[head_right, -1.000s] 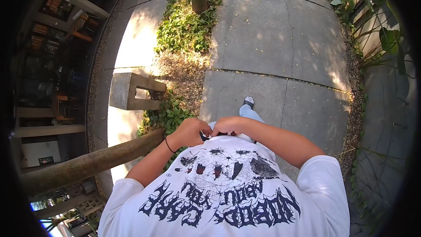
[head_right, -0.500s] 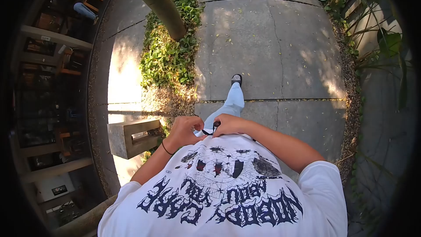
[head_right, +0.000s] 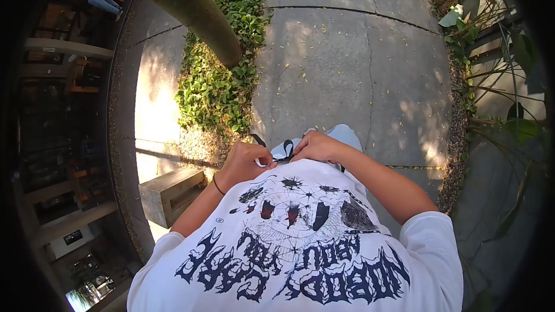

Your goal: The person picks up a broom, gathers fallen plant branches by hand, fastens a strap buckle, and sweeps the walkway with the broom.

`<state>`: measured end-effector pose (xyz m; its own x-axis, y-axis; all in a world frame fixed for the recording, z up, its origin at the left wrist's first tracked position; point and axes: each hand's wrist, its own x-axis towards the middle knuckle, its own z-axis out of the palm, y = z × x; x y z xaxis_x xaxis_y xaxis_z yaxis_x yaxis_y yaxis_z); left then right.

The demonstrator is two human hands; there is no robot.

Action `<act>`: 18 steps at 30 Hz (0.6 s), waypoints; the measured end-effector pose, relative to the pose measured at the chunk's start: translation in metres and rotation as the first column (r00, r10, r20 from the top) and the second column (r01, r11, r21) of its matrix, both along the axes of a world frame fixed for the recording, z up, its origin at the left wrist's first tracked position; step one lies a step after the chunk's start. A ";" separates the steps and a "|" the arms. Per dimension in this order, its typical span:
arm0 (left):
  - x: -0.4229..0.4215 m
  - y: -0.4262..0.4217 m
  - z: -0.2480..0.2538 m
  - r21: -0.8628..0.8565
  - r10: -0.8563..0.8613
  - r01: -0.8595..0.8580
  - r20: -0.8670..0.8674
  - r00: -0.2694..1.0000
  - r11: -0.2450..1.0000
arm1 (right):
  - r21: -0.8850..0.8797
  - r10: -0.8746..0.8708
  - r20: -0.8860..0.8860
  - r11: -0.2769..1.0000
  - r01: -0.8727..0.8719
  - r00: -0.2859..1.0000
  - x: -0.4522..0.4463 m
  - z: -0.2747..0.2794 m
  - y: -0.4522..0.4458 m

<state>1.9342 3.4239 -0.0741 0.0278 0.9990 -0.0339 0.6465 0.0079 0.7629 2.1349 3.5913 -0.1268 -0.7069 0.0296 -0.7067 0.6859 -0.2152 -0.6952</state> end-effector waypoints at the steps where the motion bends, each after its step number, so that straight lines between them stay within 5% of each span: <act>1: -0.003 0.014 -0.004 -0.005 0.035 -0.034 0.026 0.999 0.999 | 0.092 0.025 -0.066 0.996 -0.019 0.998 -0.005 -0.004 0.018; 3: -0.016 0.053 -0.007 -0.009 0.026 -0.026 -0.071 0.997 1.000 | 0.283 0.119 -0.194 0.957 -0.061 0.974 -0.018 -0.012 0.059; 8: -0.036 0.189 -0.014 0.091 0.008 0.007 -0.164 0.986 0.996 | 0.079 0.006 -0.259 0.997 0.015 0.966 -0.040 -0.032 0.175; 12: -0.045 0.298 -0.025 0.058 -0.012 0.013 -0.014 1.000 0.998 | 0.157 0.118 -0.172 0.983 -0.091 0.978 -0.056 -0.008 0.299; 14: -0.048 0.354 -0.012 -0.183 0.008 0.021 0.154 0.988 0.983 | 0.180 0.126 -0.179 0.979 -0.093 0.976 -0.058 0.002 0.351; 16: -0.059 0.401 -0.009 -0.057 -0.024 0.031 0.122 0.992 0.998 | 0.173 -0.084 -0.250 0.976 0.130 0.964 -0.062 0.011 0.388; 18: -0.072 0.439 -0.004 0.053 -0.048 0.044 0.079 0.996 0.998 | 0.251 -0.051 -0.259 0.961 0.118 0.965 -0.073 0.033 0.433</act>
<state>1.8620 3.8626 -0.0786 0.0747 0.9970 0.0214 0.5821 -0.0610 0.8108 2.0617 4.0245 -0.0940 -0.8451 0.2572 -0.4687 0.4721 -0.0523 -0.8800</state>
